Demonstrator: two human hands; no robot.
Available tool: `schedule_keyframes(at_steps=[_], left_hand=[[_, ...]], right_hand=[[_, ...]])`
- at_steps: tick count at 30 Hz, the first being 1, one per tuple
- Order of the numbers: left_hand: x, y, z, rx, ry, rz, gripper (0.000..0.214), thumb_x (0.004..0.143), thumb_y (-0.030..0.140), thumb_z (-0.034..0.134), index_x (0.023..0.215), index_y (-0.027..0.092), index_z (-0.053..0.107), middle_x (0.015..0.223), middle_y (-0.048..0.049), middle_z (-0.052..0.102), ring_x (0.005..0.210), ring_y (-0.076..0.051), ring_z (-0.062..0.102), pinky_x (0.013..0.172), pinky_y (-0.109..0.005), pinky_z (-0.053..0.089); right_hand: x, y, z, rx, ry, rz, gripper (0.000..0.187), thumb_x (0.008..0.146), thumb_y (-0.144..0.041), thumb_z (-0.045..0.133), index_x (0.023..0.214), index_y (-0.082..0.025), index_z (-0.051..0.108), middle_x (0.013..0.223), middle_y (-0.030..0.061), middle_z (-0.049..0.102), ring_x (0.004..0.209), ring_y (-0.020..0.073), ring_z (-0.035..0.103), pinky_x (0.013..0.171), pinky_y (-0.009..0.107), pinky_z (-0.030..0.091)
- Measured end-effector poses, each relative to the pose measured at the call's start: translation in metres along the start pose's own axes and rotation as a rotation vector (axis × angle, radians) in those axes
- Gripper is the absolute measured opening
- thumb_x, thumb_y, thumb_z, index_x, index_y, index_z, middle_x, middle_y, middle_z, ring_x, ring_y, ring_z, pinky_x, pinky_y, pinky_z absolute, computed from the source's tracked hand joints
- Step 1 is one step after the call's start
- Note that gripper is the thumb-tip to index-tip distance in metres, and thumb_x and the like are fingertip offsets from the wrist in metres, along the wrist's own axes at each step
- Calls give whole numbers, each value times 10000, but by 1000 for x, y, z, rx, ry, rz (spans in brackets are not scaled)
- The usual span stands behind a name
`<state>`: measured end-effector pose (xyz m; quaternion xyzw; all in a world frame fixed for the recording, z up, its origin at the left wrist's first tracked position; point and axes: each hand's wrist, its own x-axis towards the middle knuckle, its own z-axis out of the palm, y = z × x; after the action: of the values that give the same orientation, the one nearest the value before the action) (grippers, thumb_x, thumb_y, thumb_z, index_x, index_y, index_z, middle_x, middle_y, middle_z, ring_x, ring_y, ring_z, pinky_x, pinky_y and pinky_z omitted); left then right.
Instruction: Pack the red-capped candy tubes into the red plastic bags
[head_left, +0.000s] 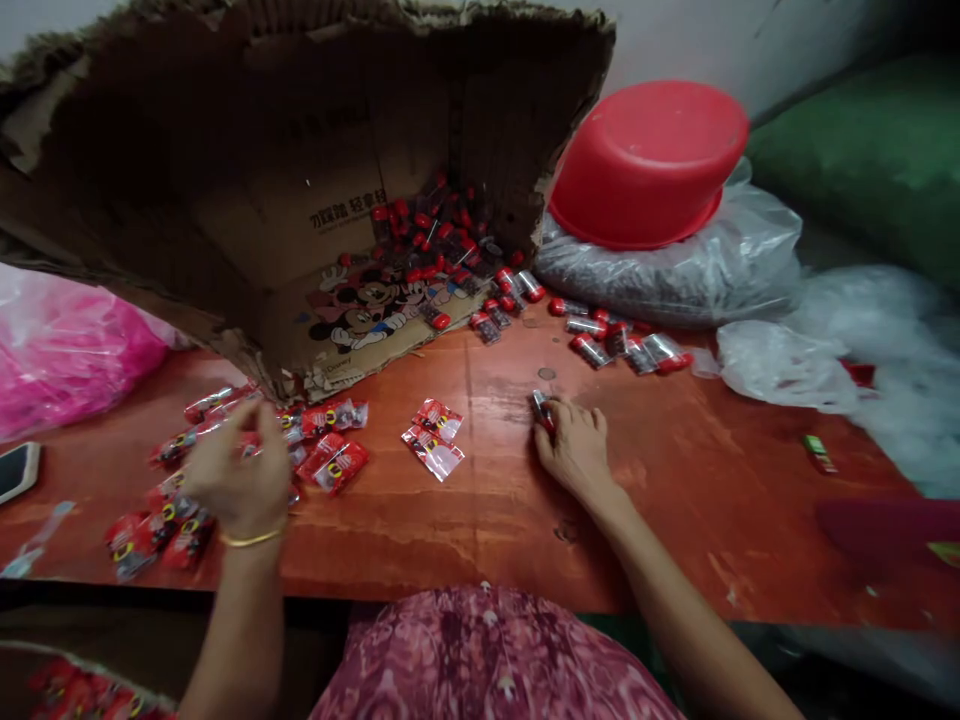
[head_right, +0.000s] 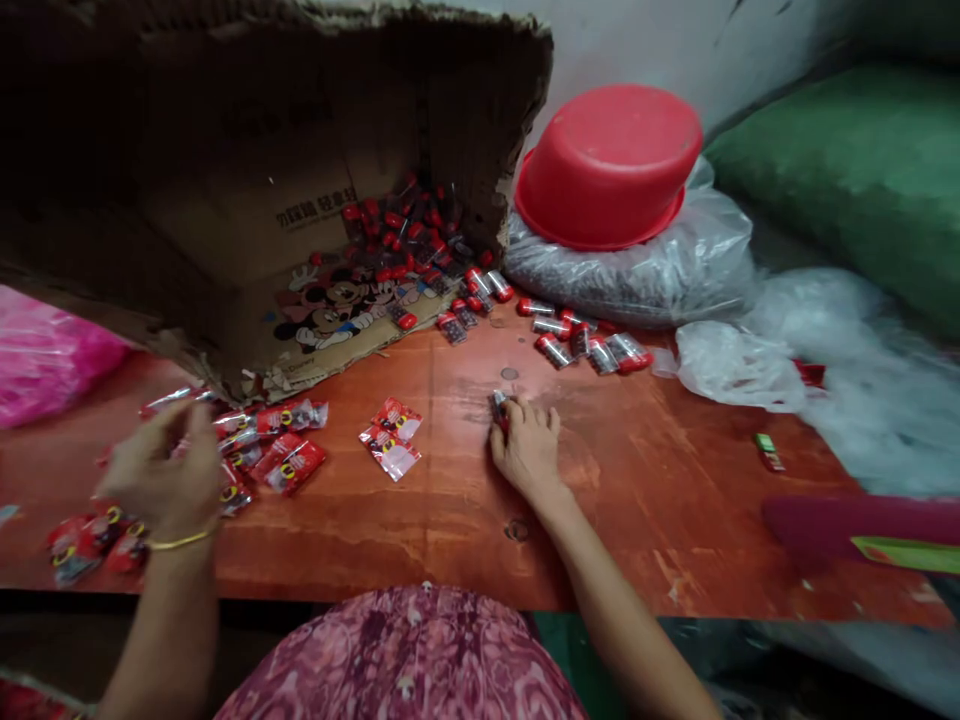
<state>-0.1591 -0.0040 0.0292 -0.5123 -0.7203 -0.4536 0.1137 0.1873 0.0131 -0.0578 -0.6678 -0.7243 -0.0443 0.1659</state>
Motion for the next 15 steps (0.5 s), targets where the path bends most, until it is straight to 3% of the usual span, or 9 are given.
schedule_keyframes(at_steps=[3,4,7,10,15], left_hand=[[-39,41,35,-52,-357,167,241,780,372,542,823,192,697,804,-68,702,722,-187,610,765,-330,439],[-49,51,50,-48,-489,228,240,764,393,564,832,208,701,847,-69,706,760,-197,616,787,-341,432],[-65,66,87,15,-703,220,265,690,407,645,884,238,705,1128,-108,632,1028,-286,557,897,-436,379],[-70,64,104,8,-769,156,186,709,374,629,837,269,715,1188,-92,599,1177,-329,454,979,-526,275],[-71,59,106,-70,-759,145,159,763,310,558,811,287,708,1159,-60,620,1220,-294,425,1021,-550,195]], right_hand=[[-9,-11,-1,48,-9,-12,337,834,-355,427,1042,-120,548,1072,134,614,954,262,510,921,429,277],[-11,-15,-1,66,-8,-17,353,842,-373,422,1056,-120,542,1073,135,611,961,262,504,912,422,288],[-17,-22,0,123,10,-26,381,858,-379,401,1111,-120,518,1124,142,580,1011,266,478,897,409,308],[-20,-22,3,198,27,-14,376,868,-365,379,1129,-129,512,1150,146,562,1026,261,473,884,402,327],[-18,-21,-1,273,80,13,319,866,-345,390,1047,-149,566,1146,147,569,1029,262,481,883,412,331]])
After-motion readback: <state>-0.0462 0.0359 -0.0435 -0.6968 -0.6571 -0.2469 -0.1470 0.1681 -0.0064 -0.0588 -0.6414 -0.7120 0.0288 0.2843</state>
